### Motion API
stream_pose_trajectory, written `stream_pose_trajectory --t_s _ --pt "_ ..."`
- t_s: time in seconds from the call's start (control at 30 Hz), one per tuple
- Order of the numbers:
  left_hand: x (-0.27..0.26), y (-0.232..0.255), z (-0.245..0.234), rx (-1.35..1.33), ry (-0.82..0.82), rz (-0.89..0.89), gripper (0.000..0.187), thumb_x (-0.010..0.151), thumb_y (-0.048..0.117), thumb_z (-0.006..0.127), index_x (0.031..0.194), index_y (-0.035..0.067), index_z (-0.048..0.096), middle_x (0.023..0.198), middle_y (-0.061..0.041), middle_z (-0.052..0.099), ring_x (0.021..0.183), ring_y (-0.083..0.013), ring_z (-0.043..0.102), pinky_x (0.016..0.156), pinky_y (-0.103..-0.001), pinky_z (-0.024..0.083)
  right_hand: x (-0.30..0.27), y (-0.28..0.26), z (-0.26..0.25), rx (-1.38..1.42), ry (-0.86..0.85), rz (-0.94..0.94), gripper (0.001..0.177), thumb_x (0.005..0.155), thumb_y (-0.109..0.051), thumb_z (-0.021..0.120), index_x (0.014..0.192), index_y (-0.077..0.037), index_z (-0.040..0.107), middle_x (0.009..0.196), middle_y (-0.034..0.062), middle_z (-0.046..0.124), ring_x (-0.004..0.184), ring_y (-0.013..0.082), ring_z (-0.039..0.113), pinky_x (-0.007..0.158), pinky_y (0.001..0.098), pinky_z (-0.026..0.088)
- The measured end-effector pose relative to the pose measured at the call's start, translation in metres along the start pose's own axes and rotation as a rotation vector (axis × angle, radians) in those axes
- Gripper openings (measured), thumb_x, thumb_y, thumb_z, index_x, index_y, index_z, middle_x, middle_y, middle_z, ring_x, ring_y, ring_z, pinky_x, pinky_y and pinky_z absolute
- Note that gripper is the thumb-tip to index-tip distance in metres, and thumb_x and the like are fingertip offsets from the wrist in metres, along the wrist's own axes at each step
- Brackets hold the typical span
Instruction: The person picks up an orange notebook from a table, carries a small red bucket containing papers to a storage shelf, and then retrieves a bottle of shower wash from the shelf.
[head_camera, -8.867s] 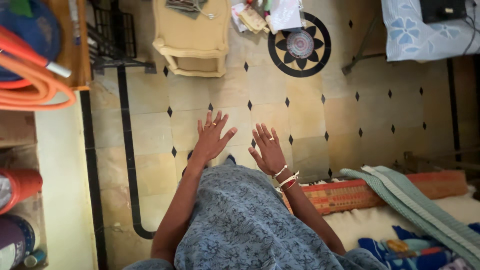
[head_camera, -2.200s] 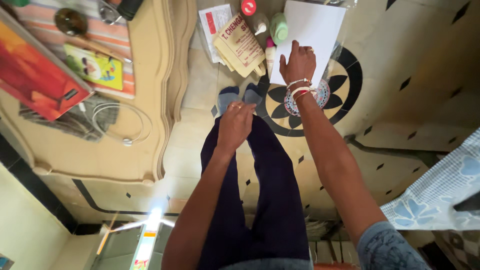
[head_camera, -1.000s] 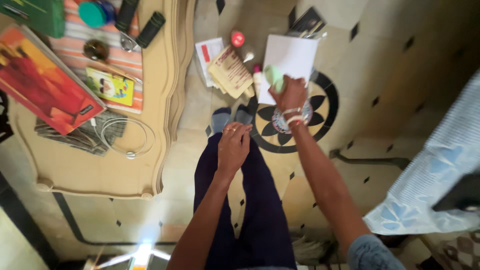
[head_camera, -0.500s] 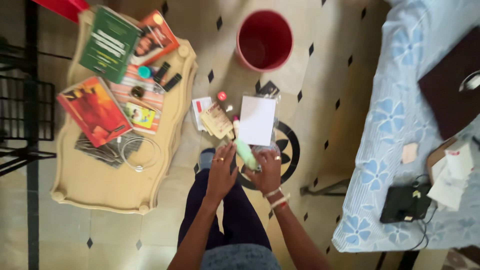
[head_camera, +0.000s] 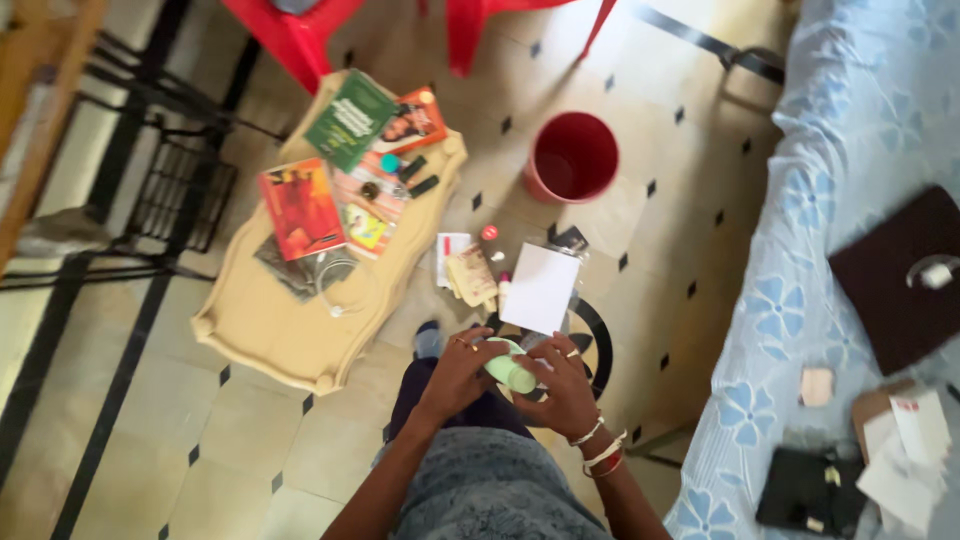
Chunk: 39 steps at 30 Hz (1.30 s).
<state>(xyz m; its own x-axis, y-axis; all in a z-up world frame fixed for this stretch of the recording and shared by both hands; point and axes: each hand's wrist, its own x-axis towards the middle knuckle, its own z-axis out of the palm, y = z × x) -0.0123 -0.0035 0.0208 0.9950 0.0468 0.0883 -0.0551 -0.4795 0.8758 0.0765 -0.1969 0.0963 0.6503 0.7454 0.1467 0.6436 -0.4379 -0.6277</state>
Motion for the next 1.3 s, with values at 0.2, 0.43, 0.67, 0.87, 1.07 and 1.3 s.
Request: stream_pose_trajectory --t_s 0.2,0.43,0.67,0.87,1.07,1.3 --pt "-0.033 0.033 -0.021 0.078 0.218 -0.053 0.054 0.069 0.013 0.088 0.12 0.014 0.072 0.119 -0.009 0.072 0.127 -0.0339 0.059 0.106 -0.047 0.043 0.009 -0.009 -0.003 0.064 -0.081 -0.073 0.056 0.065 -0.022 0.09 0.115 -0.011 0.069 0.116 0.009 0.068 0.12 0.0352 0.057 0.106 0.05 0.042" --pt "-0.102 0.053 -0.062 0.106 0.553 -0.207 0.061 0.063 0.013 0.092 0.12 0.014 0.073 0.133 -0.013 0.064 0.125 -0.034 0.057 0.104 -0.045 0.045 0.022 -0.021 0.025 0.068 -0.172 -0.131 0.022 0.079 -0.012 0.083 0.099 -0.012 0.072 0.107 0.0068 0.073 0.114 0.0309 0.064 0.105 0.0454 0.046" --pt "-0.197 0.089 -0.116 0.183 0.808 -0.344 0.053 0.065 0.023 0.096 0.115 0.018 0.078 0.128 -0.008 0.067 0.129 -0.0303 0.054 0.111 -0.046 0.042 0.038 -0.136 0.04 0.28 -0.245 -0.347 0.046 0.078 -0.01 0.083 0.121 -0.007 0.069 0.118 0.0111 0.071 0.113 0.0324 0.065 0.098 0.0411 0.051" --pt "-0.289 0.113 -0.124 0.203 0.922 -0.375 0.053 0.063 0.028 0.096 0.112 0.018 0.079 0.127 -0.008 0.068 0.128 -0.0319 0.054 0.114 -0.049 0.038 0.008 -0.236 0.075 0.352 -0.508 -0.361 0.064 0.072 -0.017 0.09 0.131 -0.008 0.067 0.112 0.0117 0.069 0.102 0.0276 0.066 0.084 0.0392 0.054" --pt "-0.368 0.125 -0.114 0.18 1.018 -0.379 0.055 0.064 0.031 0.097 0.113 0.016 0.077 0.128 -0.007 0.066 0.128 -0.0326 0.054 0.113 -0.049 0.038 -0.03 -0.272 0.119 0.304 -0.534 -0.496 0.05 0.073 -0.015 0.09 0.119 -0.008 0.073 0.101 0.0081 0.071 0.094 0.0243 0.069 0.083 0.0369 0.055" --pt "-0.456 0.141 -0.097 0.191 1.132 -0.476 0.053 0.066 0.03 0.095 0.114 0.016 0.077 0.128 -0.008 0.067 0.127 -0.033 0.055 0.113 -0.049 0.037 -0.08 -0.328 0.157 0.372 -0.69 -0.527 0.048 0.074 -0.009 0.088 0.119 -0.009 0.073 0.097 0.0064 0.069 0.091 0.0209 0.066 0.078 0.0323 0.052"
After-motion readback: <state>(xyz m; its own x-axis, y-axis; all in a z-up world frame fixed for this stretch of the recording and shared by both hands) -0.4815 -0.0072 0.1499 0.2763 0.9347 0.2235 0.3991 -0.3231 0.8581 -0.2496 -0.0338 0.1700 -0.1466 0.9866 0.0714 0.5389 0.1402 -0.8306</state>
